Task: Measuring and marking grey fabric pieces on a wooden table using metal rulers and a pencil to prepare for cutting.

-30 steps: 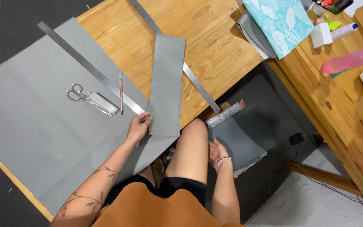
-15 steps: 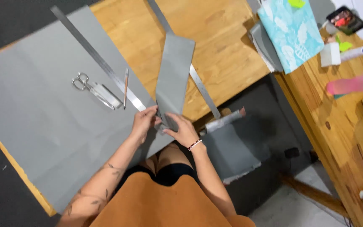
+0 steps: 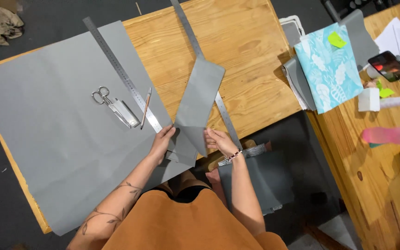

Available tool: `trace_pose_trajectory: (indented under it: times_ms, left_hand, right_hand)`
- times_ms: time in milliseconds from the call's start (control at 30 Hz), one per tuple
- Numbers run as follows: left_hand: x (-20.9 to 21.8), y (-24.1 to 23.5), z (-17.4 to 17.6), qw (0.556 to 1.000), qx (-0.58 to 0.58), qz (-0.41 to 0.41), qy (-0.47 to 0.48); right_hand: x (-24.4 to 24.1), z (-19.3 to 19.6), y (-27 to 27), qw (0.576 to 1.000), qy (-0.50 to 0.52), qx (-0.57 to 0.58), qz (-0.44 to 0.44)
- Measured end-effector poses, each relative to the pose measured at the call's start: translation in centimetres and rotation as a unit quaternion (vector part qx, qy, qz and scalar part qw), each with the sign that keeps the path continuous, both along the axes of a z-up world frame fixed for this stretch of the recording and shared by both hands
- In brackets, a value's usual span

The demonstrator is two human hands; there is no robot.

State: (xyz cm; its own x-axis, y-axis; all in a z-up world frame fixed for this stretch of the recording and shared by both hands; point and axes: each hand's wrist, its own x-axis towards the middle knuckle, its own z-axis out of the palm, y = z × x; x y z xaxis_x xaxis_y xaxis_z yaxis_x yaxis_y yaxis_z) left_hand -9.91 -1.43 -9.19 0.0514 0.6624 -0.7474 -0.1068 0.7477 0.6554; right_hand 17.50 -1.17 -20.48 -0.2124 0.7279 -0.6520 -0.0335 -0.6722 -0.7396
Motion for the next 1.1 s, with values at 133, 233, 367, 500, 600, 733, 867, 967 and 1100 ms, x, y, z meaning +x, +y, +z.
trace_pose_trajectory:
  times_ms: [133,233,367,500,600,733,867,967,1100]
  left_hand:
    - [0.4,3.0,-1.6,0.989,0.077,-0.07,0.105]
    - [1.0,4.9,-3.2,0.975,0.098,-0.111,0.166]
    - [1.9,7.7,-5.2,0.958,0.11,-0.142,0.224]
    - [3.2,10.3,-4.8,0.945,0.137,-0.145,0.257]
    - [4.6,11.9,-3.1,0.93,0.183,-0.159,0.278]
    - [7.0,14.5,2.4,0.902,0.243,-0.183,0.306]
    - [8.7,18.2,4.0,0.886,0.279,-0.199,0.314]
    - [9.3,21.4,1.9,0.878,0.284,-0.218,0.317]
    - [9.7,23.9,-2.0,0.878,0.28,-0.216,0.321]
  right_hand:
    - [-2.4,9.2,4.2,0.996,-0.031,0.073,-0.037]
    - [-0.8,5.1,8.6,0.975,-0.104,0.136,-0.138]
    - [-0.3,2.7,15.9,0.953,-0.177,0.143,-0.198]
    - [1.7,-6.7,22.3,0.954,-0.205,0.135,-0.174]
    - [1.2,-7.1,23.3,0.938,-0.224,0.165,-0.209]
    - [0.2,-5.2,23.2,0.943,-0.202,0.159,-0.211]
    - [-1.1,-3.8,22.6,0.946,-0.205,0.202,-0.152]
    - [-1.6,-6.1,22.8,0.936,-0.248,0.227,-0.107]
    - [-2.5,-5.6,22.5,0.891,-0.275,0.359,-0.041]
